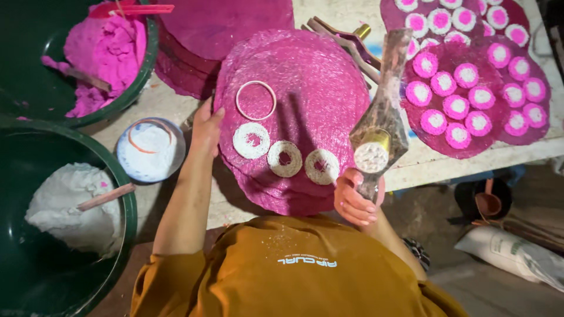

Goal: The person forms small dough rings using a wooden press, applies white paste to them, and arranges them on circular mats.

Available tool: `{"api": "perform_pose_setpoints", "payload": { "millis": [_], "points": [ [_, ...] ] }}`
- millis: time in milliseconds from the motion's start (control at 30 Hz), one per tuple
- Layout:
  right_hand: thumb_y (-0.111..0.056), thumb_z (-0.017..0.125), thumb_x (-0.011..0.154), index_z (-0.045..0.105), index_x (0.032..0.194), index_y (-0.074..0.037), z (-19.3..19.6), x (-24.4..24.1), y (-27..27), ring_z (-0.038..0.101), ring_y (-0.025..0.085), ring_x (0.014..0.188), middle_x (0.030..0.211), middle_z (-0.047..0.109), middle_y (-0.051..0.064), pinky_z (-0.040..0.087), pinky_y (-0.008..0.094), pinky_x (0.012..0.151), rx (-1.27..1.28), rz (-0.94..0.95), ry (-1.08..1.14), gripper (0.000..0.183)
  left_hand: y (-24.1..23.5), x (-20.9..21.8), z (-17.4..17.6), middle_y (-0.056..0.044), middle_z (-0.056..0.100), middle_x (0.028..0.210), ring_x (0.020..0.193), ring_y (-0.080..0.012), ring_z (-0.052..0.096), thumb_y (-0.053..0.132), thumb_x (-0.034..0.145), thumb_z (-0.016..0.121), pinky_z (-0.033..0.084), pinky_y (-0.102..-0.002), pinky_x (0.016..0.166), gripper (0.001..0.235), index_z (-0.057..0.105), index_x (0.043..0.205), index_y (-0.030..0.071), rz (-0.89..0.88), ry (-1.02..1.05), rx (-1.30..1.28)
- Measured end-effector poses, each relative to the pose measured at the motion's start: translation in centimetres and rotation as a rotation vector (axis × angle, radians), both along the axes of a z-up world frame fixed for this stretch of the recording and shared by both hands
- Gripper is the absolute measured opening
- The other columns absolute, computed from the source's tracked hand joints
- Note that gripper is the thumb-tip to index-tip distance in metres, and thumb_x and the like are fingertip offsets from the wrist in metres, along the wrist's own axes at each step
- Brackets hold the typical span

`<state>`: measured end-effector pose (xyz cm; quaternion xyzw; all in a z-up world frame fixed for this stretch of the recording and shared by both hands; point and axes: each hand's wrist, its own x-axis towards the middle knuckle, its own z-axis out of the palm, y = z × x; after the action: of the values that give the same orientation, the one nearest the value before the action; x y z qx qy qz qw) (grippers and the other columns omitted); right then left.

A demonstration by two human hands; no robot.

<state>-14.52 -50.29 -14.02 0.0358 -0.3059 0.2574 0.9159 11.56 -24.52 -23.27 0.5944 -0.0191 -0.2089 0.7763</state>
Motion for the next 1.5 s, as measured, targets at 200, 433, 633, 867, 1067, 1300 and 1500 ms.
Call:
{"api": "perform_pose_setpoints", "payload": {
  "millis": [200, 433, 633, 867, 1067, 1300, 1500],
  "points": [
    [-0.043, 0.043, 0.109, 0.05, 0.148, -0.008, 1.0, 0.3, 0.7, 0.068, 0.028, 0.075, 0.094, 0.067, 0.016, 0.056, 0.041, 0.067, -0.016, 0.006, 0.022, 0.052, 0.1, -7.8, -0.4, -0.016, 0.056, 0.146, 0.128, -0.0214, 0.055, 0.003, 0.102, 0.056, 0.04, -0.036, 0.115, 0.05, 0.043, 0.15, -0.006, 0.309, -0.039, -0.159],
    [-0.047, 0.042, 0.108, 0.051, 0.146, -0.007, 1.1, 0.7, 1.4, 0.067, 0.028, 0.074, 0.094, 0.066, 0.016, 0.055, 0.041, 0.067, -0.027, 0.023, 0.051, 0.056, 1.6, -14.4, 9.2, -0.021, 0.037, 0.156, 0.149, -0.0358, 0.035, 0.024, 0.098, 0.074, 0.026, -0.048, 0.128, 0.072, 0.037, 0.154, -0.003, 0.451, -0.77, 0.519],
    [-0.051, 0.042, 0.107, 0.051, 0.146, -0.006, 1.0, 1.4, 2.7, 0.066, 0.028, 0.073, 0.093, 0.065, 0.016, 0.054, 0.041, 0.066, -0.026, 0.057, 0.087, 0.06, -0.7, -15.4, 20.8, -0.018, 0.048, 0.154, 0.145, -0.0348, 0.055, 0.018, 0.097, 0.086, 0.052, -0.04, 0.116, 0.064, 0.048, 0.147, 0.011, -0.107, -1.229, 0.008],
    [-0.056, 0.041, 0.105, 0.052, 0.144, -0.006, 1.9, 2.3, 3.6, 0.066, 0.028, 0.072, 0.093, 0.064, 0.017, 0.053, 0.041, 0.066, -0.031, 0.056, 0.082, 0.064, -1.6, -14.5, 25.5, -0.013, 0.061, 0.142, 0.125, -0.0282, 0.071, 0.013, 0.091, 0.079, 0.062, -0.035, 0.1, 0.043, 0.068, 0.133, 0.013, -0.176, -1.566, 0.094],
    [-0.059, 0.04, 0.104, 0.052, 0.144, -0.005, 2.0, 2.2, 3.6, 0.065, 0.027, 0.071, 0.092, 0.064, 0.017, 0.052, 0.041, 0.065, -0.026, 0.054, 0.093, 0.068, -2.8, -14.2, 24.9, -0.017, 0.062, 0.137, 0.116, -0.0298, 0.073, 0.011, 0.098, 0.076, 0.063, -0.037, 0.095, 0.021, 0.06, 0.112, 0.007, -0.131, -1.523, -0.037],
    [-0.064, 0.04, 0.103, 0.053, 0.142, -0.004, 2.0, 2.5, 3.3, 0.064, 0.027, 0.07, 0.092, 0.063, 0.017, 0.051, 0.041, 0.064, -0.034, 0.064, 0.104, 0.073, -2.4, -14.1, 24.3, -0.016, 0.06, 0.141, 0.12, -0.0293, 0.071, 0.013, 0.1, 0.077, 0.064, -0.037, 0.098, 0.02, 0.065, 0.116, 0.012, -0.115, -1.586, 0.014],
    [-0.068, 0.039, 0.102, 0.054, 0.141, -0.003, 2.2, 2.9, 3.2, 0.063, 0.027, 0.069, 0.091, 0.063, 0.017, 0.051, 0.041, 0.064, -0.04, 0.073, 0.112, 0.077, -2.5, -14.2, 24.7, -0.016, 0.06, 0.141, 0.121, -0.0296, 0.07, 0.014, 0.099, 0.077, 0.063, -0.037, 0.099, 0.021, 0.065, 0.116, 0.014, -0.099, -1.59, 0.03]
  ]
}}
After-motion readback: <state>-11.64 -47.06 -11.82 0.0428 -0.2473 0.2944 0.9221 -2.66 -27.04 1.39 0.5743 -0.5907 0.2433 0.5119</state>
